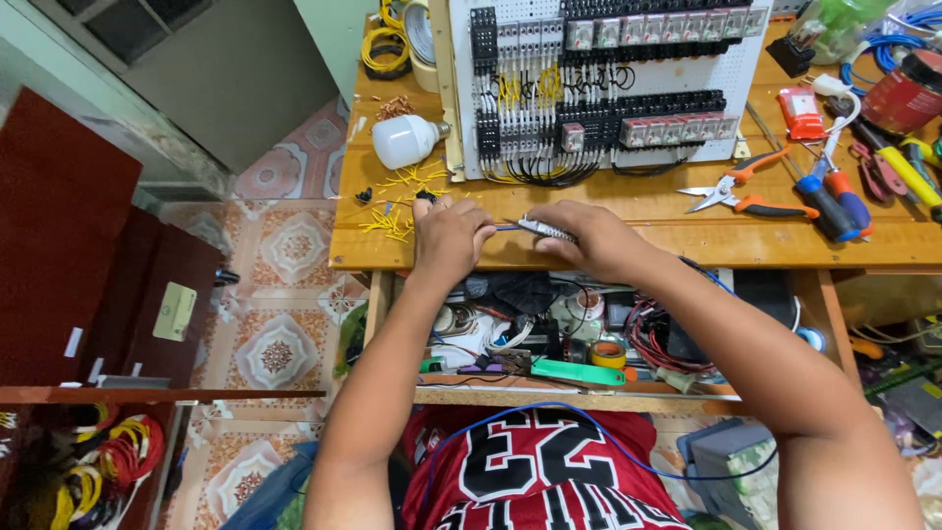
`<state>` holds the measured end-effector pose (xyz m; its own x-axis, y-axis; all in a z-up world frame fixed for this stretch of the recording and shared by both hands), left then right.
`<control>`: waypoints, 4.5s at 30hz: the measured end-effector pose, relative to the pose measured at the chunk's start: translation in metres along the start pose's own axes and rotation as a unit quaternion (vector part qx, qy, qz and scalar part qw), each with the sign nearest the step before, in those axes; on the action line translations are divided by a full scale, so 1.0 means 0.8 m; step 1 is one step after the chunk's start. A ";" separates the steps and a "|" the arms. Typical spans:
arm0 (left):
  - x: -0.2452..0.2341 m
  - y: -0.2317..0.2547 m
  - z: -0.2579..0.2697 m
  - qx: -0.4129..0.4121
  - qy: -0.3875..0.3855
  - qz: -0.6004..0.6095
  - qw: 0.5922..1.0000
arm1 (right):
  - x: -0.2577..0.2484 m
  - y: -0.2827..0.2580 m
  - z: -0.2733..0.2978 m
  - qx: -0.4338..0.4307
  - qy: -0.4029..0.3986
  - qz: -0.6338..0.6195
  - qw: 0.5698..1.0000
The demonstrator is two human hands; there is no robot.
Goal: Stripping insulation from a wire and routing it in an electrical control panel
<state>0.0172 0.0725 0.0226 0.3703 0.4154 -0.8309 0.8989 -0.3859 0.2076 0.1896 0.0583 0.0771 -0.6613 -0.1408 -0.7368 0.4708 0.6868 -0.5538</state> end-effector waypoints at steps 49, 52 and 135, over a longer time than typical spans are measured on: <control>0.009 -0.010 -0.005 0.011 -0.024 0.031 0.999 | 0.048 -0.006 -0.041 -0.062 -0.090 0.241 0.964; 0.011 -0.009 -0.005 0.012 -0.016 0.030 0.999 | 0.052 0.000 -0.042 -0.048 -0.099 0.225 0.968; 0.019 -0.003 -0.014 0.083 -0.021 0.004 0.996 | 0.066 0.003 -0.037 -0.133 -0.083 0.379 0.912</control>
<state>0.0230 0.0891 0.0150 0.3648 0.3786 -0.8506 0.8435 -0.5213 0.1296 0.1387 0.0738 0.0482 -0.0974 0.3552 -0.9297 0.5826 0.7777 0.2361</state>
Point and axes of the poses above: each hand's wrist, its own z-axis away from the middle knuckle, its own x-axis out of the palm, y = z × x, the point moved 9 cm from there along -z, towards the middle knuckle, and after that the axes turned 10 degrees about y, right-handed, at the moved point
